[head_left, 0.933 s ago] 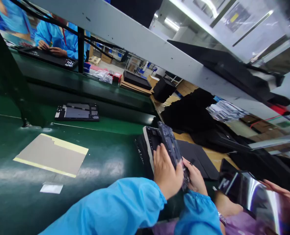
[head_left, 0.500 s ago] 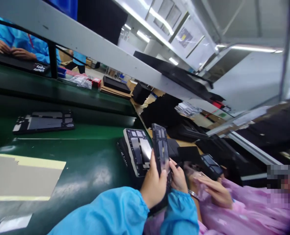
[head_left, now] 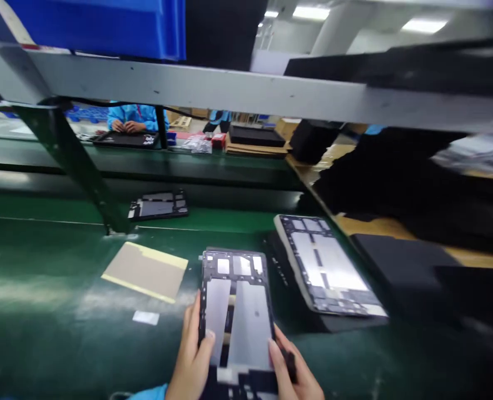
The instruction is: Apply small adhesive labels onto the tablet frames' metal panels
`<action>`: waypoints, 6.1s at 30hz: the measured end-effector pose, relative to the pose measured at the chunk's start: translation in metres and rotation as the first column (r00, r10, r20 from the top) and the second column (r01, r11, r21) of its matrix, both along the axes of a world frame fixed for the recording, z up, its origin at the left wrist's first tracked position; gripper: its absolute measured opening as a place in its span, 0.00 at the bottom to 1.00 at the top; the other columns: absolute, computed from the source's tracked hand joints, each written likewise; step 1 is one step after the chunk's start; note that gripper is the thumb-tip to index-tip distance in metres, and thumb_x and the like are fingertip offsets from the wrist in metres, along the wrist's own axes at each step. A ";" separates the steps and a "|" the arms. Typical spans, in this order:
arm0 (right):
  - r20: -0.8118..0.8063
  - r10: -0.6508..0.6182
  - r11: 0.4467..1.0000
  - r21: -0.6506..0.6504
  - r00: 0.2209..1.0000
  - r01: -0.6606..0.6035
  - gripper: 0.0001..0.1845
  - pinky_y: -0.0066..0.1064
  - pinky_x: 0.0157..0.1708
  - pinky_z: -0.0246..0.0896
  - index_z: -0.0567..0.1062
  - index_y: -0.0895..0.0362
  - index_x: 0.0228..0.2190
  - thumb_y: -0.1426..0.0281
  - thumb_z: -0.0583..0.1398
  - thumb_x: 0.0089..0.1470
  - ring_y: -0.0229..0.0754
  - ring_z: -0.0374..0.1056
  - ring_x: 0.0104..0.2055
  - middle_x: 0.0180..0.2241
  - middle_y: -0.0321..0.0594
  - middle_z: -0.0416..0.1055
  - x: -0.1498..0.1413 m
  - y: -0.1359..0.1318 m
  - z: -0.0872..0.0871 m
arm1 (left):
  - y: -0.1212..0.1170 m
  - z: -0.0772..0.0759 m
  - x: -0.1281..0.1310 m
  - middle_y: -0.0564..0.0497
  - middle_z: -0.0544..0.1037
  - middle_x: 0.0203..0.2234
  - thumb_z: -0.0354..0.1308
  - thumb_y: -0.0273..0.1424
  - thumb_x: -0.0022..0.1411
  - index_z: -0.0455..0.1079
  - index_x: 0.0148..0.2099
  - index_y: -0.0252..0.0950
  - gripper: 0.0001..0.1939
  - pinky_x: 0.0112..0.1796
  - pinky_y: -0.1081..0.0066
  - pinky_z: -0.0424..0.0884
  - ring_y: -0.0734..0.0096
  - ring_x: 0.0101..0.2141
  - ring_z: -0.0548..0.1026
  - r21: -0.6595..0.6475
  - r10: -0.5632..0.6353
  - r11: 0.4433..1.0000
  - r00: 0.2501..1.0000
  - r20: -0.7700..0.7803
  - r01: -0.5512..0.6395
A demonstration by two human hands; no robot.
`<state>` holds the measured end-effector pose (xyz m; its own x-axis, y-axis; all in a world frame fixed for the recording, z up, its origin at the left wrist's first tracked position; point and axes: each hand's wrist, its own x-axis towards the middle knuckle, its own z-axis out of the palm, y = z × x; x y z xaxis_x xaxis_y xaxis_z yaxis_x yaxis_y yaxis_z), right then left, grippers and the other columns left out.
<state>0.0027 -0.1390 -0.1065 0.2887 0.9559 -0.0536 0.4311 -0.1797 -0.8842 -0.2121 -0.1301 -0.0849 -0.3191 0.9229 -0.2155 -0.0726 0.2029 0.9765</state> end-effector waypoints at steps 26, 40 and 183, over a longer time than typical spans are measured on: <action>-0.623 0.518 0.765 0.033 0.585 -0.643 0.24 0.33 0.40 0.77 0.75 0.57 0.33 0.52 0.72 0.44 0.41 0.79 0.34 0.30 0.38 0.78 -0.214 0.190 0.042 | 0.067 -0.037 -0.206 0.43 0.73 0.60 0.53 0.33 0.69 0.75 0.53 0.42 0.14 0.60 0.42 0.64 0.48 0.63 0.66 0.063 -0.015 0.966 0.296 -0.955 0.252; -0.648 0.583 0.656 0.020 0.490 -0.754 0.20 0.24 0.26 0.76 0.71 0.56 0.30 0.61 0.74 0.43 0.37 0.79 0.26 0.26 0.35 0.79 -0.308 0.261 -0.022 | 0.059 -0.041 -0.209 0.45 0.72 0.60 0.57 0.28 0.66 0.74 0.55 0.43 0.16 0.61 0.40 0.62 0.46 0.64 0.64 0.001 -0.081 0.971 0.331 -0.940 0.238; -0.584 0.661 0.579 -0.001 0.471 -0.815 0.27 0.29 0.30 0.77 0.70 0.55 0.31 0.53 0.75 0.38 0.38 0.78 0.27 0.26 0.34 0.78 -0.300 0.238 -0.017 | 0.051 -0.038 -0.237 0.42 0.67 0.65 0.60 0.36 0.66 0.71 0.56 0.41 0.17 0.64 0.43 0.57 0.51 0.65 0.63 -0.068 -0.156 0.968 0.368 -0.917 0.241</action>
<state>-0.2978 0.0990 -0.1235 -0.6613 0.7191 -0.2133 0.0507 -0.2409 -0.9692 -0.4489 -0.0789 -0.1230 -0.0889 0.9855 0.1446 0.8992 0.0169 0.4371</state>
